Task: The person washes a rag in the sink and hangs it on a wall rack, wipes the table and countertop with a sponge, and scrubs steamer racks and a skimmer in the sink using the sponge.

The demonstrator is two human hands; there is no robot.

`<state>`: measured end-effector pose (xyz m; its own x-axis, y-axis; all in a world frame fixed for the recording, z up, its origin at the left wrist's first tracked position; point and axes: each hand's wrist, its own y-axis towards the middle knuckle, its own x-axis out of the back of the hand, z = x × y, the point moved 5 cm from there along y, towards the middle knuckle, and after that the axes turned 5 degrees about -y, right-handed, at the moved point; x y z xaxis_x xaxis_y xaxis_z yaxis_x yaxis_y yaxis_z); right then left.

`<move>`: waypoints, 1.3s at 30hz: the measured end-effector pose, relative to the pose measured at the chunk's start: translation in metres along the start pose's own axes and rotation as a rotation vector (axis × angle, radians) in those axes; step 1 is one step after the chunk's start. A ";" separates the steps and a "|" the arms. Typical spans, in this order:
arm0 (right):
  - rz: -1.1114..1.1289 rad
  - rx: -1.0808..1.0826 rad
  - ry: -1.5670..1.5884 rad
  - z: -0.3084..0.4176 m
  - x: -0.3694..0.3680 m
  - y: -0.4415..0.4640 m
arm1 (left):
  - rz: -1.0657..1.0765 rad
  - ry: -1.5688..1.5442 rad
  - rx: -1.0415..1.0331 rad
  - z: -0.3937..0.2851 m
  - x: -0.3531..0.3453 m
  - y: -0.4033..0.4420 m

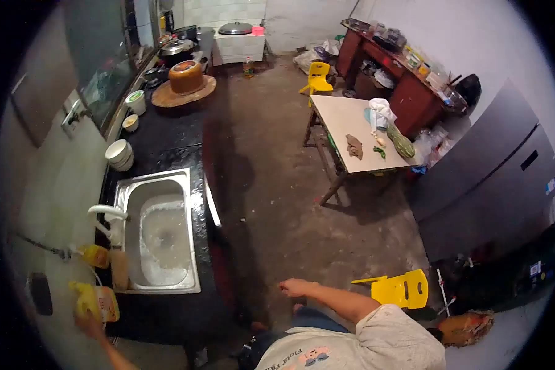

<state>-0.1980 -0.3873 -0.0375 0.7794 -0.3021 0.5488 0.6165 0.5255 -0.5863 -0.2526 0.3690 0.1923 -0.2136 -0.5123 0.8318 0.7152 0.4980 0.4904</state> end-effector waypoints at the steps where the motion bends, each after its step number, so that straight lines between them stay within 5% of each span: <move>1: -0.022 -0.024 -0.022 -0.024 0.003 -0.007 | 0.003 0.080 0.040 -0.011 0.034 -0.011; 4: -0.042 -0.125 0.017 -0.144 0.023 -0.044 | -0.183 -0.226 0.292 -0.104 0.121 -0.026; 6: -0.048 -0.220 0.097 -0.204 0.045 -0.083 | -0.612 -0.241 0.157 -0.143 0.125 -0.064; 11: -0.122 -0.492 0.160 -0.330 0.062 -0.124 | -0.468 -0.351 -0.114 -0.327 0.181 -0.123; 14: -0.200 -0.549 0.239 -0.386 0.090 -0.144 | -0.161 -0.534 -0.174 -0.424 0.186 -0.148; 18: -0.359 -0.490 0.321 -0.459 0.156 -0.145 | 0.244 -0.490 -0.361 -0.552 0.183 -0.168; 23: -0.506 -0.405 0.608 -0.496 0.209 -0.097 | 0.322 -0.674 -0.438 -0.655 0.129 -0.147; 27: -0.597 -0.379 0.584 -0.541 0.315 -0.109 | 0.530 -0.728 -0.504 -0.843 0.106 -0.144; 32: -0.822 -0.263 0.415 -0.665 0.402 -0.104 | 0.807 -0.773 -0.936 -1.134 0.184 -0.161; 35: -0.778 -0.538 0.728 -0.717 0.439 -0.137 | 0.878 -0.728 -1.132 -1.261 0.277 -0.209; 39: -0.914 -0.676 0.625 -0.789 0.502 -0.141 | 0.914 -0.870 -1.220 -1.391 0.337 -0.255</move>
<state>0.1944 -1.2408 -0.1491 -0.1441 -0.7502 0.6454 0.7402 -0.5146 -0.4329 0.4189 -0.9041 -0.0146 0.5357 0.3002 0.7892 0.7570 -0.5848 -0.2914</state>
